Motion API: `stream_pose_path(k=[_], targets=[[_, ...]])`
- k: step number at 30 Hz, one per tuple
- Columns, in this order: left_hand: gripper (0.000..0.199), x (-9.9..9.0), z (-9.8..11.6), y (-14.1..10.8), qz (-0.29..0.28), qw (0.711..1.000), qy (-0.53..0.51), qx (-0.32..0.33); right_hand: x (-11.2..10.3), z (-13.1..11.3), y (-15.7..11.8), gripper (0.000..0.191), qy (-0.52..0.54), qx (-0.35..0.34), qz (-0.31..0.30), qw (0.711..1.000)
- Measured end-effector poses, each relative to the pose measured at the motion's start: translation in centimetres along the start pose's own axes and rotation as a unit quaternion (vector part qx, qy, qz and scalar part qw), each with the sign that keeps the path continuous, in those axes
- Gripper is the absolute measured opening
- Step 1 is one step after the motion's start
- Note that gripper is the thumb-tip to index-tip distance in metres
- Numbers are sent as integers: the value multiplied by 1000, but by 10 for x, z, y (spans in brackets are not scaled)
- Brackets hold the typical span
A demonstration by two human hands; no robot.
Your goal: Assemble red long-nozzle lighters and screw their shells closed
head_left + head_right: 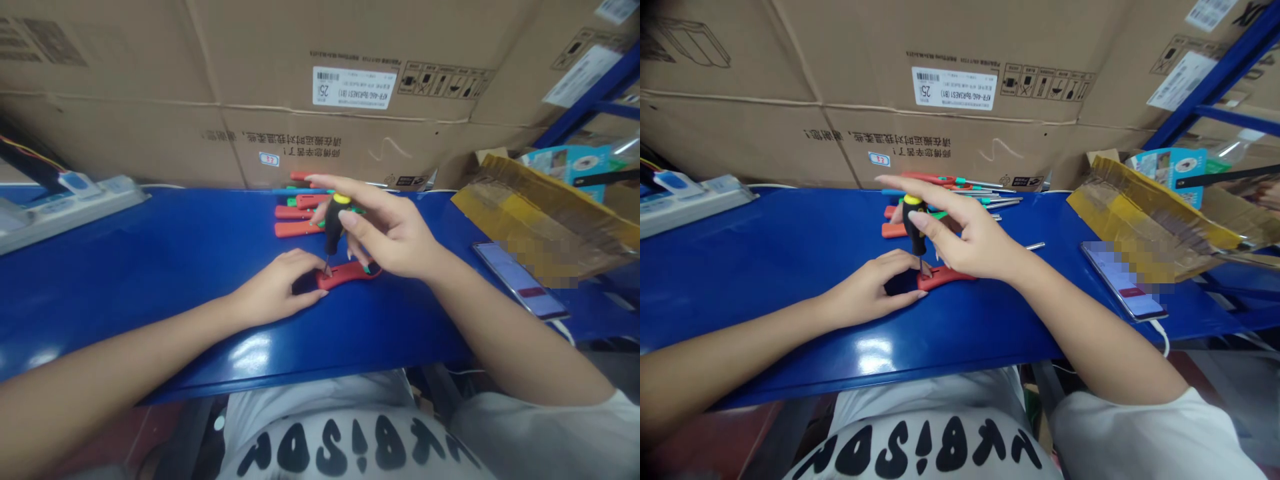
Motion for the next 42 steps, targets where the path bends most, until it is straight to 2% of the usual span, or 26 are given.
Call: stream_pose_path(k=[5, 10, 12, 16, 21, 26, 28, 32, 37, 42], targets=[[23, 0, 0, 0, 1, 1000, 0, 3, -10, -7, -1, 34, -61, -26, 59, 996], [22, 0, -1, 0, -1, 1000, 1, -1, -2, 1, 3, 40, 0, 31, -8, 999], [23, 0, 0, 0, 0, 1000, 2, 0, -4, -1, 3, 35, -1, 16, 2, 1000], [24, -1, 0, 0, 2, 1000, 3, -2, -13, -10, 1, 28, -68, -44, 54, 995], [22, 0, 0, 0, 1, 1000, 4, 4, -5, -7, 4, 36, -14, -16, -3, 1000], [24, -1, 0, 0, 4, 1000, 3, 4, -12, -11, 2, 27, -54, -49, 49, 996], [24, -1, 1, 0, 7, 1000, 3, 5, -10, -12, 1, 30, -57, -58, 42, 996], [22, -1, 1, 0, 5, 1000, 2, 8, -1, -7, 1, 37, 3, -23, -1, 1000], [24, -1, 0, 0, 4, 1000, 2, 6, -10, -8, 0, 30, -41, -43, 49, 997], [23, 0, 0, -1, 2, 1000, 3, 7, -2, 0, 2, 36, 20, 3, -10, 1000]])
Point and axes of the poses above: each hand's wrist, its own y-axis towards the middle knuckle, its own x-axis out of the palm, z = x × y, the point moved 9 cm from there along y, towards the middle knuckle, and after that the axes turned 2 degrees about -y, right-handed, at the moved point
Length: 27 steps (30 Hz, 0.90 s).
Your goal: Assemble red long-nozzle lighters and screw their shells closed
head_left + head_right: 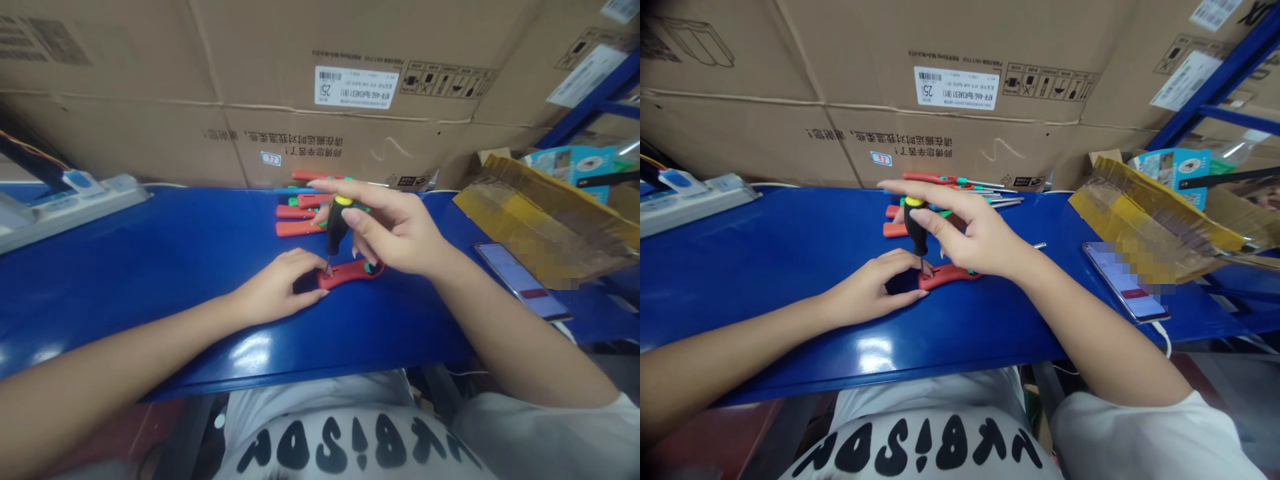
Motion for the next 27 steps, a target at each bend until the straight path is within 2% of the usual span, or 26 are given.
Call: stream_pose_path(k=[3, 6, 10, 12, 16, 18, 21, 23, 26, 27], targets=[[23, 0, -1, 0, 1, 1000, 0, 1, -4, -9, 1, 24, -7, -38, 8, 999], [24, 0, -1, 0, 2, 1000, 0, 0, -7, -18, 1, 24, -44, -65, 7, 997], [24, 0, -1, 1, 1, 1000, 2, -2, -3, -12, 1, 34, -21, -13, -32, 999], [24, 0, 0, 1, 1, 1000, 2, 0, -3, -8, 1, 30, -6, 4, -26, 1000], [24, -1, 1, 1, 2, 1000, 0, 0, -8, -13, 0, 25, -53, -36, 33, 997], [24, -2, 1, 1, 2, 1000, 0, -1, -6, -17, 1, 25, -36, -48, 34, 998], [24, -1, 0, 1, 1, 1000, 2, 0, 0, -14, 1, 26, 36, -12, 11, 999], [23, -1, 0, 0, 5, 1000, 7, 5, -2, -14, 0, 21, 25, -14, 37, 999], [22, -1, -1, -1, 9, 1000, 12, 9, -12, -24, -4, 10, -65, -66, 122, 988], [22, -1, -1, -1, 9, 1000, 13, 8, -12, -25, -5, 10, -83, -73, 132, 985]])
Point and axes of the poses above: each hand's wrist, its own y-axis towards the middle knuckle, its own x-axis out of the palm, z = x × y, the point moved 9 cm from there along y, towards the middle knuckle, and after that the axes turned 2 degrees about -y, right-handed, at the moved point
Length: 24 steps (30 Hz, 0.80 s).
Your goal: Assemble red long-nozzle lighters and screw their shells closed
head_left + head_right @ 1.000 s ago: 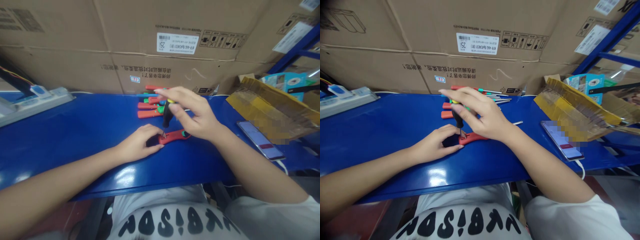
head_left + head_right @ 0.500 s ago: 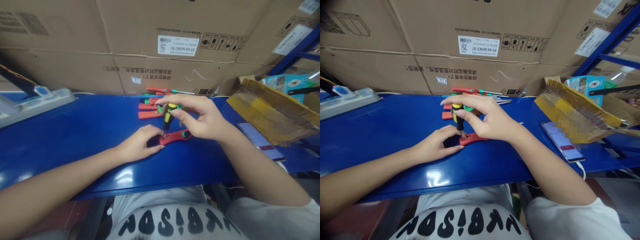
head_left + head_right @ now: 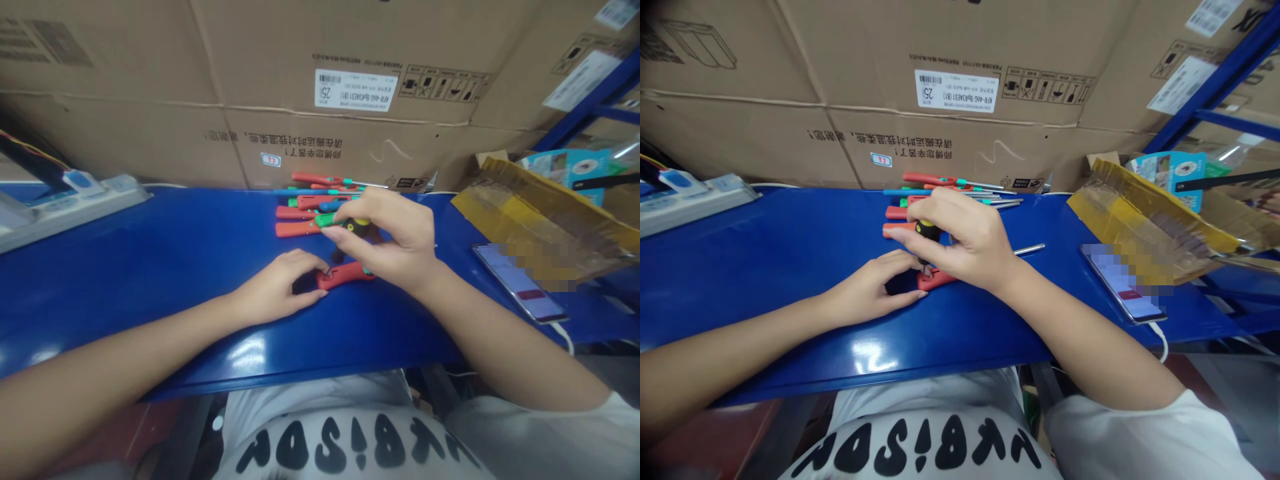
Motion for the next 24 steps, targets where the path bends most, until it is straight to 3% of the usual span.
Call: stream_pose_path(k=[4, 6, 12, 17, 20, 24], targets=[[25, -1, 1, 1, -4, 1000, 3, -9, 14, 8, -2, 31, 73, 52, -87, 992], [24, 0, 1, 1, -9, 1000, 1, -13, 20, 9, -3, 32, 118, 64, -122, 983], [21, 0, -1, 0, -1, 1000, 10, -8, 13, 7, -1, 23, 22, 21, -99, 995], [23, 0, -1, 1, -7, 1000, 2, -16, 19, 12, -3, 39, 132, 69, -167, 975], [22, 0, 0, 1, -5, 1000, -3, -11, 16, 7, 0, 28, 145, 51, -145, 977], [23, 1, -2, 1, -4, 1000, -5, -15, 12, 6, 1, 21, 51, 46, -88, 994]])
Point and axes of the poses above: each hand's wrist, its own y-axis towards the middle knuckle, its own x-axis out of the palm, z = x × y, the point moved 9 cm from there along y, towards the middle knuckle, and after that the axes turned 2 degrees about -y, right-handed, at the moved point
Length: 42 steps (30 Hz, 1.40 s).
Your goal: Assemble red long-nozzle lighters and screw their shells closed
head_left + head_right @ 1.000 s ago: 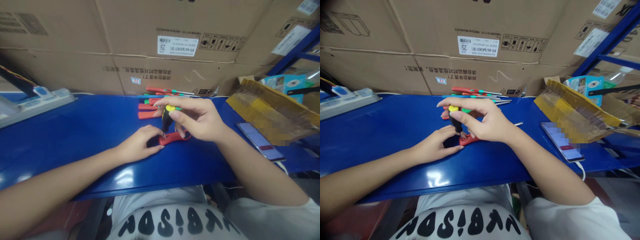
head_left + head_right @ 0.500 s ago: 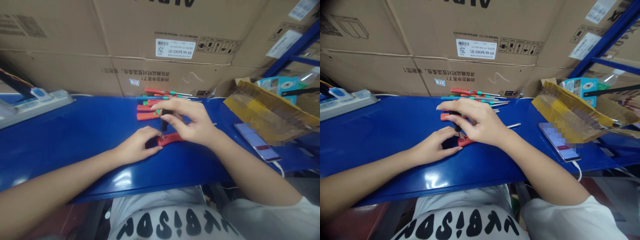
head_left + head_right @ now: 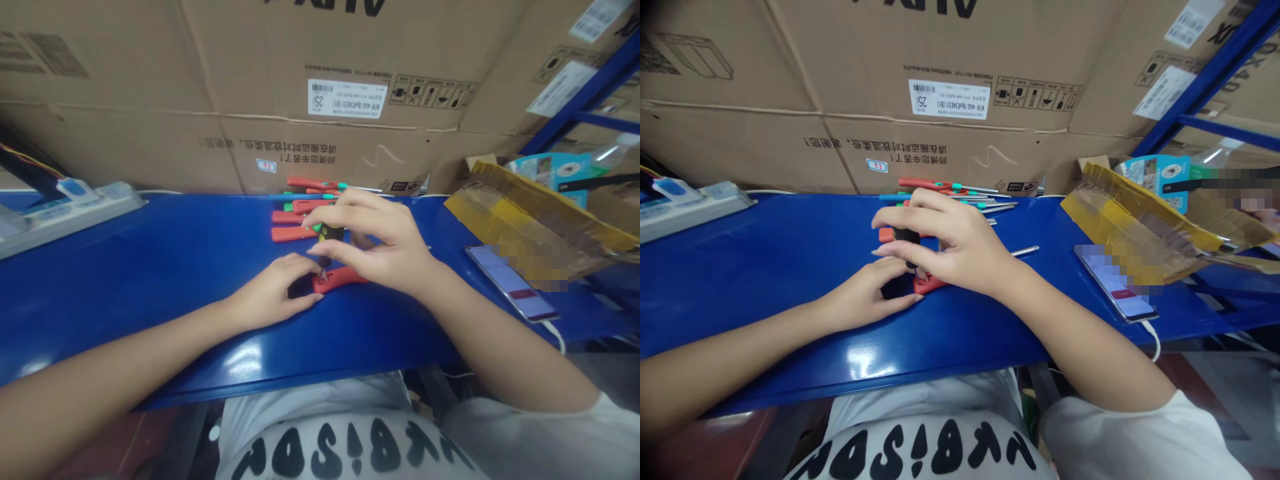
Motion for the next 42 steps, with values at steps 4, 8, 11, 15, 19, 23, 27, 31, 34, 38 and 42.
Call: stream_pose_path(k=[4, 8, 11, 15, 19, 23, 27, 31, 34, 38, 42], targets=[[24, -1, 2, 1, 0, 1000, -4, 0, 3, 14, -2, 30, 37, 44, -8, 998], [23, 0, 3, 1, -8, 1000, -8, -1, 6, 27, -4, 30, 136, 62, -28, 988], [23, 0, 2, 1, -8, 1000, -5, -2, -3, 30, -6, 20, 77, 51, 30, 995], [24, 0, 2, 1, -6, 1000, -7, -1, -1, 32, -10, 28, 35, 65, 47, 996], [23, 1, 2, 0, -9, 1000, -9, -2, 12, 32, -12, 38, 114, 78, -11, 990], [22, 0, 3, 0, -7, 1000, -10, 4, 1, 18, -11, 26, 8, 20, 52, 998], [22, -1, 3, 0, -5, 1000, -9, 2, 11, 18, -12, 43, -7, 49, 8, 999], [22, 0, 3, 1, -7, 1000, -5, 2, 14, 23, -10, 37, 65, 64, -1, 996], [21, 0, 3, 1, -7, 1000, -9, 6, -1, 14, -8, 28, -23, 3, 66, 998], [23, 0, 2, 1, -5, 1000, -6, 3, 10, 9, -5, 34, 6, 3, -21, 1000], [26, 1, 1, 0, -10, 1000, -3, 1, 17, 5, -4, 33, 79, 14, -54, 995]])
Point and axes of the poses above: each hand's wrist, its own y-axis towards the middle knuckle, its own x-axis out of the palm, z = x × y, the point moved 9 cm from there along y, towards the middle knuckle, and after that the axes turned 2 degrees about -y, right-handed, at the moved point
